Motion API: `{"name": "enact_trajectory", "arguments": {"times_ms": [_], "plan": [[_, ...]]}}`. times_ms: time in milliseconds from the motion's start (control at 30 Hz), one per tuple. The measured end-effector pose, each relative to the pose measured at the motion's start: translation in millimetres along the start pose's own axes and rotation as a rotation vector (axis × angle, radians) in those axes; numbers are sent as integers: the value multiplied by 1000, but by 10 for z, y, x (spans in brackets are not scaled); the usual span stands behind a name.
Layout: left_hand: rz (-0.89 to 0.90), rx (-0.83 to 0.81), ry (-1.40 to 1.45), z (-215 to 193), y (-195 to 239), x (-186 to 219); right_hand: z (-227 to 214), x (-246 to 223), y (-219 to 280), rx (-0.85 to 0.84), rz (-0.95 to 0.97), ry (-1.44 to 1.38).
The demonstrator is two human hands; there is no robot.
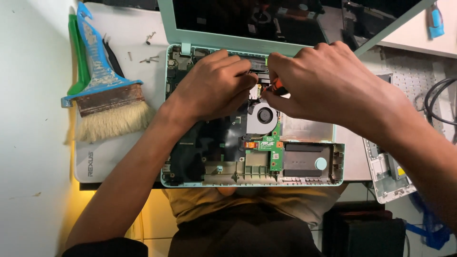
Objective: The person installs a cooling fan into a disassembled laptop, secures it with screws using a screwdriver, and reconnects a small internal cable. The work is performed while sitting cross-legged on the floor with the laptop on their lap.
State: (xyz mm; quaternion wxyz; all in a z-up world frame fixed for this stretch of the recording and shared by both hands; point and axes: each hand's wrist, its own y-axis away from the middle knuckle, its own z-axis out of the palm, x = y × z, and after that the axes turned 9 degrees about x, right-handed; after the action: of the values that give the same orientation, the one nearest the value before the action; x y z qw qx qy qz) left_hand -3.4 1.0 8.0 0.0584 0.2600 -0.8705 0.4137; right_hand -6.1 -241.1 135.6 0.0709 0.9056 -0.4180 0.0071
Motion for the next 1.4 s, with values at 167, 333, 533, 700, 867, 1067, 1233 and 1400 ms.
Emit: {"name": "enact_trajectory", "arguments": {"times_ms": [167, 333, 533, 700, 867, 1067, 1233, 1400], "plan": [[-2, -19, -83, 33, 39, -12, -96, 6, 62, -68, 24, 139], [12, 22, -54, 37, 29, -28, -69, 75, 108, -63, -116, 188], [13, -8, -60, 70, 44, -44, -65, 54, 70, -65, -51, 194], [28, 23, -103, 47, 34, -43, -56, 99, 106, -91, -49, 205], [23, 8, -80, 90, 42, -35, -6, 81, 108, -21, -33, 110], [8, -12, -67, 55, 41, -37, 8, -27, 67, 46, -86, 96], [-1, -16, -80, 39, 53, -57, -31, 28, -17, -23, -74, 54], [-34, 33, 11, 75, 36, -12, -27, 23, -4, -69, -41, 63]]}}
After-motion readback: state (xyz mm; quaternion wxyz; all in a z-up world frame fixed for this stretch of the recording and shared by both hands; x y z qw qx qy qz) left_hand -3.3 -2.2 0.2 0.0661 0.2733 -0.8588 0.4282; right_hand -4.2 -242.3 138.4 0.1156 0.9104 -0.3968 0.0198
